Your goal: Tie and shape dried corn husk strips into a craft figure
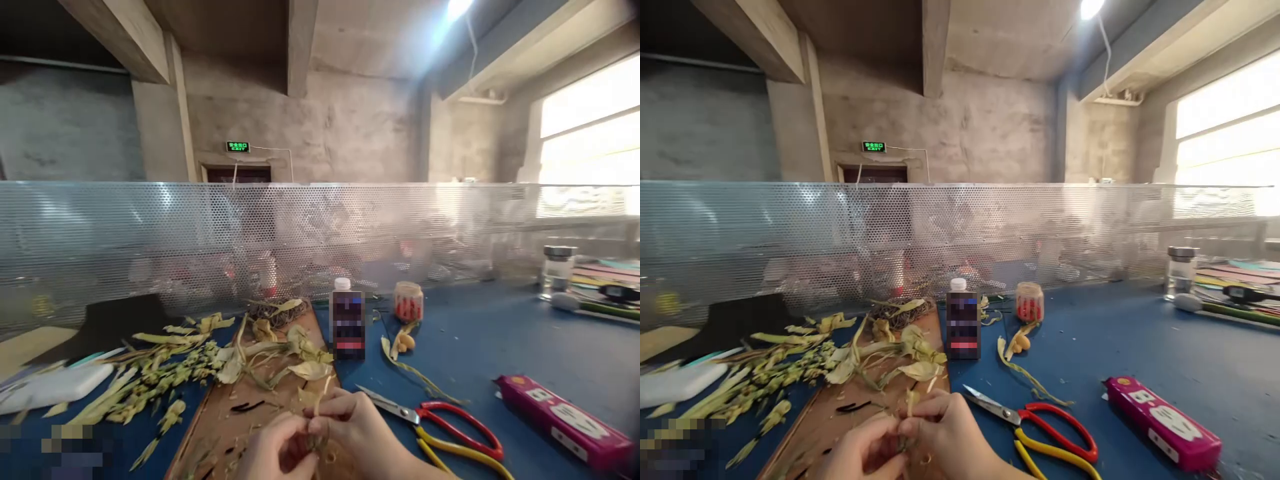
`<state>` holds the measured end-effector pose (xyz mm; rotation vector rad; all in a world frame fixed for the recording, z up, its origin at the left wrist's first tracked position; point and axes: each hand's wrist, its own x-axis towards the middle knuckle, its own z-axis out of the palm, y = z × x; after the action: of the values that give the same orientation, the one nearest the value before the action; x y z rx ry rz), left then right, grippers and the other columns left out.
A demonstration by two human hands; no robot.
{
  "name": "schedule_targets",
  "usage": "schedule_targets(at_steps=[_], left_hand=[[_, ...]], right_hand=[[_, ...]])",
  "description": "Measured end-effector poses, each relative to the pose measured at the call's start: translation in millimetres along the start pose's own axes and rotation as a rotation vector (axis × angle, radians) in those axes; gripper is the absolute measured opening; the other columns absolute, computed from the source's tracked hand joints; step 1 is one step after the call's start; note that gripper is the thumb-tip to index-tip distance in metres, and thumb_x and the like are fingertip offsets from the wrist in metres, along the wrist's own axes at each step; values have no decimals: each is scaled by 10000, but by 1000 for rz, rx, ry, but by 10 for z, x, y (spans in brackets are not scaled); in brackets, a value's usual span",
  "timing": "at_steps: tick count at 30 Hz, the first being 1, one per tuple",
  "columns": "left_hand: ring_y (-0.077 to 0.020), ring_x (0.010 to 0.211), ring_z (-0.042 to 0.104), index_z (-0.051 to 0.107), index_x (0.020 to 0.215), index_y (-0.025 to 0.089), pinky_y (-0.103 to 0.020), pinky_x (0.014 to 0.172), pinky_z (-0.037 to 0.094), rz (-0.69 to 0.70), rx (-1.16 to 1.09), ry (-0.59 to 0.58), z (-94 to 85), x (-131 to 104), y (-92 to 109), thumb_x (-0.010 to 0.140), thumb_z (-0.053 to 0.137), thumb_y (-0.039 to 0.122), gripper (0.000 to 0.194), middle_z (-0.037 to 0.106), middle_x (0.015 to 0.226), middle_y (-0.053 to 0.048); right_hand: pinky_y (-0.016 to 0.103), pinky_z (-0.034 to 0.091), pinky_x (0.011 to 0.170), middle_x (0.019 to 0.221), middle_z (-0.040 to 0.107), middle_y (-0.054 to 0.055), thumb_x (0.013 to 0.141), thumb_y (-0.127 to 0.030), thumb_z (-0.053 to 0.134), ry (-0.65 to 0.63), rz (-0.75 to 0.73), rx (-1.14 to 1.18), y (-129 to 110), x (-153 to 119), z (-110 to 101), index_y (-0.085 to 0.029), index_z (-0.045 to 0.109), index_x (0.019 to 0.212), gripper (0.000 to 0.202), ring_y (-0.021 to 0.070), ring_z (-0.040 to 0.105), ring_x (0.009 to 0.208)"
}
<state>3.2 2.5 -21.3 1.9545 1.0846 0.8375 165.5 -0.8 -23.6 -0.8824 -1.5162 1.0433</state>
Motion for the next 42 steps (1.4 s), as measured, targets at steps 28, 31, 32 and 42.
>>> schedule_targets(at_steps=[28, 31, 32, 42], left_hand=[[-139, 670, 563, 439, 1220, 212, -255, 640, 479, 16, -197, -19, 90, -206, 214, 689, 579, 101, 561, 568, 765, -4], [-153, 736, 589, 516, 1195, 221, -275, 704, 495, 15, -177, -86, 82, -210, 207, 725, 569, 118, 483, 620, 853, -40], [-159, 763, 597, 529, 1188, 219, -281, 725, 497, 15, -182, -96, 83, -211, 196, 732, 568, 123, 468, 633, 891, -51], [-168, 744, 580, 580, 1106, 152, -290, 711, 494, -59, -191, -34, 74, -217, 223, 724, 594, 167, 383, 596, 802, -44]], right_hand=[[237, 375, 561, 687, 486, -72, 681, -224, 728, 81, 79, 227, -49, -89, -10, -233, 189, 1431, 923, 101, 456, 583], [260, 416, 575, 667, 525, -82, 675, -187, 717, 74, 73, 234, -81, -105, 13, -291, -42, 1446, 1087, 123, 520, 584], [265, 421, 576, 647, 528, -89, 662, -165, 717, 80, 82, 219, -95, -110, 20, -294, -88, 1439, 1126, 127, 525, 575], [356, 432, 796, 992, 490, 54, 909, -324, 410, 26, -170, -304, -131, -152, -95, -262, 26, 1461, 675, 182, 502, 842]])
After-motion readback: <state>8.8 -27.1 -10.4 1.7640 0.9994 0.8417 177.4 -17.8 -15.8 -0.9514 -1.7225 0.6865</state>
